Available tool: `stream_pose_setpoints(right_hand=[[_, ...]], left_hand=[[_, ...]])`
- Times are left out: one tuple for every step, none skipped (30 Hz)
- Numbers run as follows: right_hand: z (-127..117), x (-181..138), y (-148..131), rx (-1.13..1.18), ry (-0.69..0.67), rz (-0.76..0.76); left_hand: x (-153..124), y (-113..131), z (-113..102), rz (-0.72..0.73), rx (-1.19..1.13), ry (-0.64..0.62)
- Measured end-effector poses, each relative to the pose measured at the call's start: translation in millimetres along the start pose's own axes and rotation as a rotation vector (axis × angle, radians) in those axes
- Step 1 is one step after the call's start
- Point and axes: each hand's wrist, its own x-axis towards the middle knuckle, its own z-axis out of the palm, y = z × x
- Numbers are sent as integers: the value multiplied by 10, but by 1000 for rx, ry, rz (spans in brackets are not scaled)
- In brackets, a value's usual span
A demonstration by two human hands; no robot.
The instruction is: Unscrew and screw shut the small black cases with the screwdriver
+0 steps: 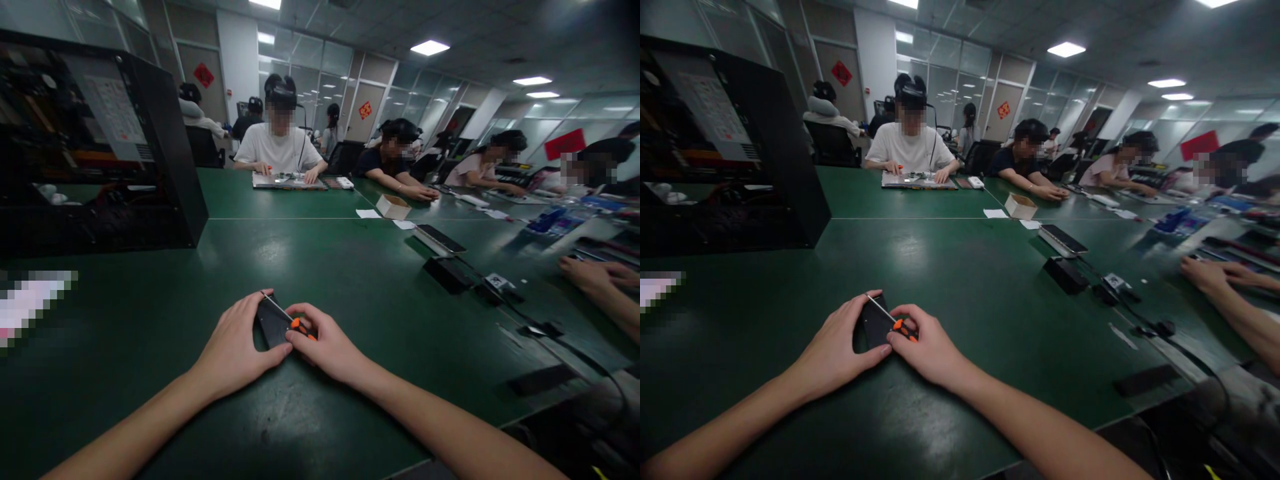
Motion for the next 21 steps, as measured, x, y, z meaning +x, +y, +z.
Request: stream_pose_setpoints(right_hand=[[0,0,-3,-2,-9,1],[-1,-1,-3,-8,-13,-2],[-1,-2,-2,-14,-12,-11],[-2,-4,0,-21,-10,-20],[-3,-6,3,-26,-9,-28],[-5,-9,5,-30,-8,-31],[-7,-11,5,-34,-10,-29],[-8,-12,4,-36,-13,-22],[-9,-13,1,-39,-13,-12],[-10,-13,-3,-39,-12,-4],[-10,-13,-7,-33,-10,0],[-9,-12,-10,-24,-8,1],[-9,-11,-13,-14,-8,1],[-9,-9,-14,-4,-11,0],[-10,-8,-14,1,-15,0],[-13,-7,-13,3,-18,2],[-16,-6,-11,3,-20,4],[-19,-6,-8,2,-22,5],[-23,-6,-4,-2,-22,3],[-26,-6,-1,-13,-19,-3],[-28,-7,2,-35,-14,-13]], left_hand=[[1,2,-10,1,-2,-4],[3,6,-22,3,-1,-9],[7,10,-37,5,3,-14],[12,14,-52,6,9,-19],[19,18,-66,8,16,-25],[26,21,-81,11,24,-30],[33,22,-94,14,31,-34],[40,22,-106,18,36,-36],[46,20,-117,22,38,-37],[52,17,-126,28,36,-39],[55,13,-132,35,31,-39],[57,8,-135,45,24,-41],[57,2,-134,53,16,-43],[55,-3,-129,61,9,-47],[51,-9,-120,64,2,-50],[46,-14,-108,62,-4,-52],[40,-18,-95,57,-9,-53],[33,-22,-81,51,-15,-54],[27,-26,-67,47,-22,-52],[22,-29,-55,45,-27,-49],[17,-33,-45,44,-32,-43]])
